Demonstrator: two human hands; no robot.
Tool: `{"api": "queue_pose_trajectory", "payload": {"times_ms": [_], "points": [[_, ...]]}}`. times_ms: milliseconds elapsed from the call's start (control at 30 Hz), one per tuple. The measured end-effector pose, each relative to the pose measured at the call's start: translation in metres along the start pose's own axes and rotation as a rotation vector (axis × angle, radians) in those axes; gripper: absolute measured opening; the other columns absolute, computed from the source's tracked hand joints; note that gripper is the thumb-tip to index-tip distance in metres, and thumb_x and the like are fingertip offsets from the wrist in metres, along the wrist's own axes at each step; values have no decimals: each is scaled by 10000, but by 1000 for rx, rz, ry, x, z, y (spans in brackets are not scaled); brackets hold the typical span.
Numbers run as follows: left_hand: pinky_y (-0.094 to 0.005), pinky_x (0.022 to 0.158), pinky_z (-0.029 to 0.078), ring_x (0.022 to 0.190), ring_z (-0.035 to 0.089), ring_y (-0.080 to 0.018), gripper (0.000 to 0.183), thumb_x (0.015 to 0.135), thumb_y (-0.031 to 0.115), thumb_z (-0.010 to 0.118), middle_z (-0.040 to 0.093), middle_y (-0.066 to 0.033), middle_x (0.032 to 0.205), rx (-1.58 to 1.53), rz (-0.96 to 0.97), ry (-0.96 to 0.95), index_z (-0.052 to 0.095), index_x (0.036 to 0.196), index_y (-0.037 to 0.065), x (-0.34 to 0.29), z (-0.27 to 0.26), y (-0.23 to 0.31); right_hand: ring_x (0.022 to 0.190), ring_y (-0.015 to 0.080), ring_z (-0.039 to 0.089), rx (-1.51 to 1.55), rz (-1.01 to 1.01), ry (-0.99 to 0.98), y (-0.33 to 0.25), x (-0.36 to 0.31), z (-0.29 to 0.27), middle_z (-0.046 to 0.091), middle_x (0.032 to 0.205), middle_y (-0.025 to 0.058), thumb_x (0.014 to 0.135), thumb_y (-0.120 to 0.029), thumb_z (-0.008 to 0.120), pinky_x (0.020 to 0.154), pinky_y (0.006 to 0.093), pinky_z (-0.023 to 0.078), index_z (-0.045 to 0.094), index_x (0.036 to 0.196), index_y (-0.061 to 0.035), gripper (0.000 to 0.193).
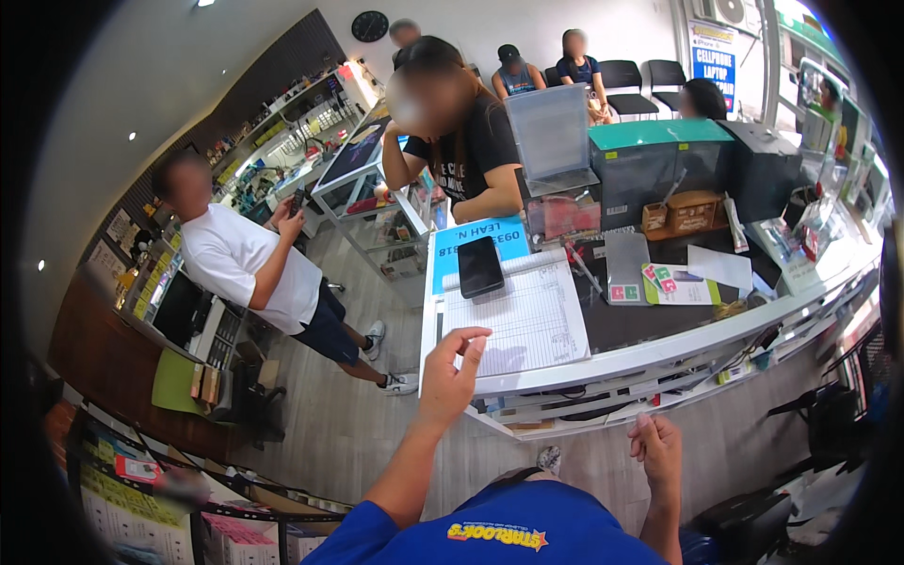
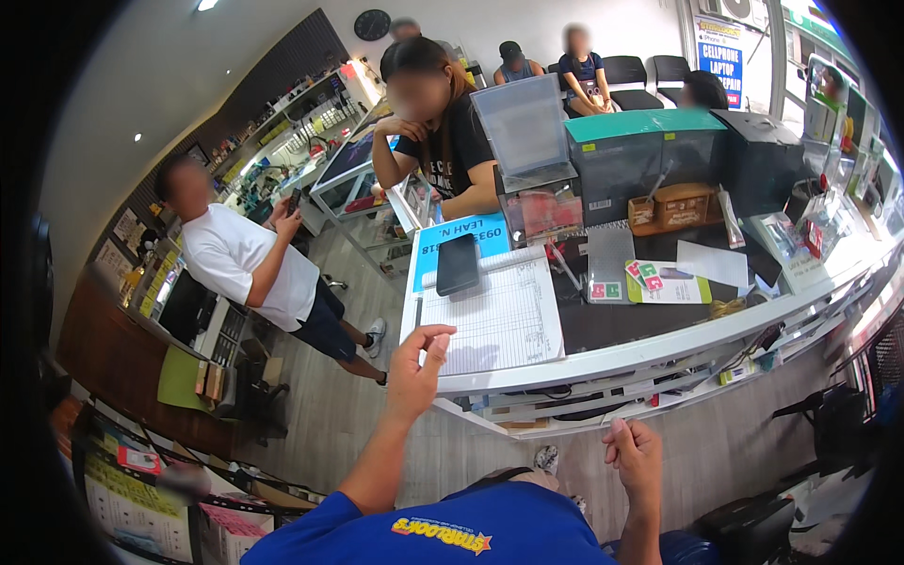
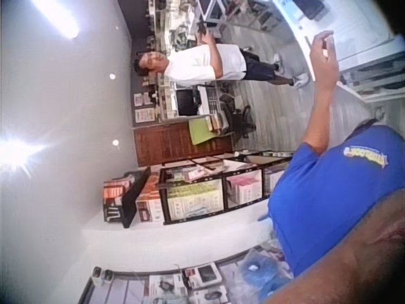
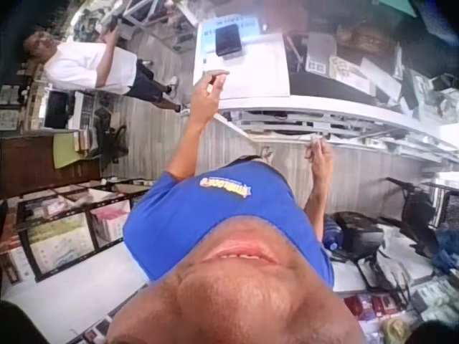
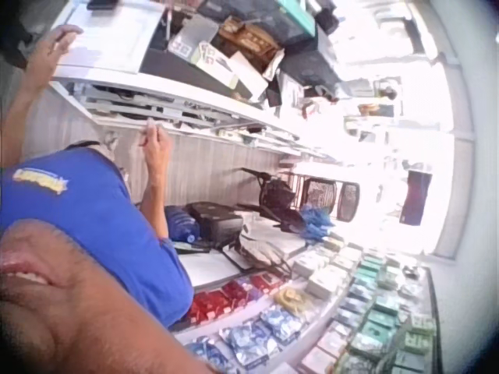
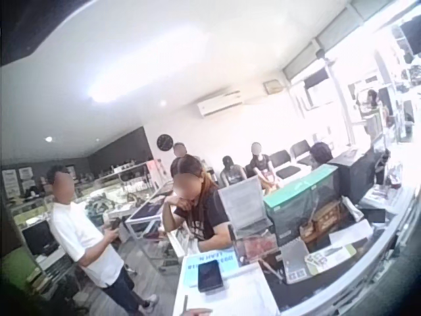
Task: The person handles multiple smartphones and accessories at a counter in an electronics shop. They unwrap bubble wrap, pick up and place down phones, and interact with a staff member while organizing items on the counter.
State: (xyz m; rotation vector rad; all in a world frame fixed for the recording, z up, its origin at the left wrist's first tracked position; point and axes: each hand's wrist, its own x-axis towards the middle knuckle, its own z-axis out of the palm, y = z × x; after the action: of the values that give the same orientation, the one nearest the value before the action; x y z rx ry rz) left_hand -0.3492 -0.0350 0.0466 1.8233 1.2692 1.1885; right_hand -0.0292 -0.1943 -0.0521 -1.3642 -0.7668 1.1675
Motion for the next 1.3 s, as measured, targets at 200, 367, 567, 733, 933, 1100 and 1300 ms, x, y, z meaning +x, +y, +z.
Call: {"api": "queue_pose_trajectory", "payload": {"times_ms": [200, 367, 567, 733, 933, 1100, 1300], "points": [[-307, 882, 497, 933, 602, -147, 274, 1072, 239, 692, 634, -43, 1019, 100, 40, 42, 716, 1258, 39, 46, -21, -30, 461, 34, 407, -62, -399, 44, -52, 55, 40, 480, 512, -25, 1105, -290, 633, 459, 253, 306, 598, 647, -61, 514], [-428, 1095, 471, 1260, 591, -324, 493, 1024, 304, 741, 619, -180, 1303, 319, 105, 13, 606, 1420, 43, 73, -17, -50, 502, 35, 420, -119, -495, 40, -72, 106, 64, 518, 562, -18, 1108, -225, 617, 488, 251, 300, 588, 682, -42, 464], [-530, 1183, 417, 1407, 506, -476, 949, 981, 635, 691, 511, -335, 1529, 648, 25, 8, 449, 1540, -93, 129, 22, -48, 523, 43, 461, -186, -487, -69, -65, 144, 69, 555, 578, -6, 1096, -207, 635, 512, 260, 339, 656, 731, -13, 414], [-602, 1179, 394, 1413, 493, -509, 1042, 953, 659, 701, 458, -349, 1577, 838, -224, -4, 358, 1612, -71, 155, 44, -63, 530, 60, 487, -259, -455, -182, -72, 149, 69, 559, 563, 2, 1071, -197, 667, 521, 279, 364, 661, 723, -6, 398], [-625, 1238, 325, 1528, 385, -526, 1075, 962, 698, 665, 327, -356, 1682, 751, -300, 82, 297, 1656, -35, 153, 54, -61, 532, 80, 498, -328, -437, -205, -64, 154, 60, 610, 613, 47, 1053, -182, 683, 528, 296, 376, 654, 724, 6, 381], [-553, 1251, 343, 1539, 394, -471, 983, 1010, 667, 632, 355, -312, 1686, 609, -235, 112, 347, 1630, -41, 117, 5, -36, 537, 63, 497, -239, -386, -215, -58, 154, 63, 578, 603, 11, 1086, -213, 644, 515, 289, 343, 663, 748, -5, 398], [-402, 1143, 458, 1317, 595, -241, 585, 1070, 331, 691, 605, -140, 1485, 136, -11, 260, 509, 1556, 61, 93, -88, -27, 516, 50, 412, -296, -373, -10, -57, 150, 50, 503, 589, -22, 1101, -365, 600, 489, 255, 301, 595, 779, -66, 439]]}}
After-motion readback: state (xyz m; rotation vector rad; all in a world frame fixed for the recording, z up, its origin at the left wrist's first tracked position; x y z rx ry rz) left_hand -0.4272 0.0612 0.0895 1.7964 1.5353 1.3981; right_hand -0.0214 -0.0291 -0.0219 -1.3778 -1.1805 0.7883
